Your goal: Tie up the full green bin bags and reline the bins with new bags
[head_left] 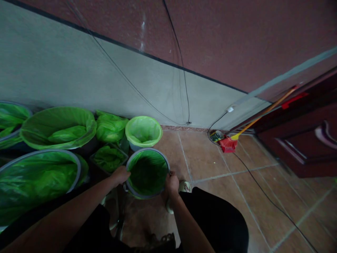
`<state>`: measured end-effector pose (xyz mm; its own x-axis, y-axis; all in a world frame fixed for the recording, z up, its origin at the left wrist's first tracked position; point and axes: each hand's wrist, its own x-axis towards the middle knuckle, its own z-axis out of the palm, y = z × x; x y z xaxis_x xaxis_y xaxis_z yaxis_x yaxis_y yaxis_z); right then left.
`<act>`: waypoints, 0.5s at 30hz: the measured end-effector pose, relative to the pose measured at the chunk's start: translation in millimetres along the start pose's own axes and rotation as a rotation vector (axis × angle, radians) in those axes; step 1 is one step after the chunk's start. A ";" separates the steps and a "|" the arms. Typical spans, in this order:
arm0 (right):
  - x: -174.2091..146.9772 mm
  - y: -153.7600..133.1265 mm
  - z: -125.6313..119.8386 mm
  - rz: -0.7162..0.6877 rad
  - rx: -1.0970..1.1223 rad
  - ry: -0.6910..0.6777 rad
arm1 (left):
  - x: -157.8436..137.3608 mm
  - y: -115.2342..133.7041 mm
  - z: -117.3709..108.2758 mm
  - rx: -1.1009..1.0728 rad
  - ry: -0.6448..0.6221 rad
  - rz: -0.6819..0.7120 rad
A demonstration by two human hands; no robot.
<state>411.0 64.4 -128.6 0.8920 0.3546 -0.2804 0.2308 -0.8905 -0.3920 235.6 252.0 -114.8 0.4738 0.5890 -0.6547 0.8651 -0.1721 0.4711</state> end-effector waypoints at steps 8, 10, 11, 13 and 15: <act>-26.9 -57.3 18.3 -0.464 -0.271 -0.388 | -25.4 39.8 -28.3 0.181 -0.003 0.324; -14.0 -72.6 31.8 -0.423 -0.333 -0.450 | -36.5 48.7 -34.5 0.185 0.001 0.376; -5.9 -77.7 36.7 -0.400 -0.347 -0.451 | -41.7 51.6 -37.1 0.183 0.000 0.399; 10.3 -81.9 41.7 -0.356 -0.355 -0.427 | -50.7 54.6 -41.1 0.176 -0.008 0.444; 23.8 -79.0 41.3 -0.314 -0.369 -0.403 | -58.0 54.7 -43.8 0.177 -0.015 0.475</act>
<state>397.9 154.9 -140.5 0.5602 0.6308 -0.5369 0.6410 -0.7407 -0.2013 248.3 243.0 -25.2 0.8231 0.4018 -0.4013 0.5673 -0.5507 0.6123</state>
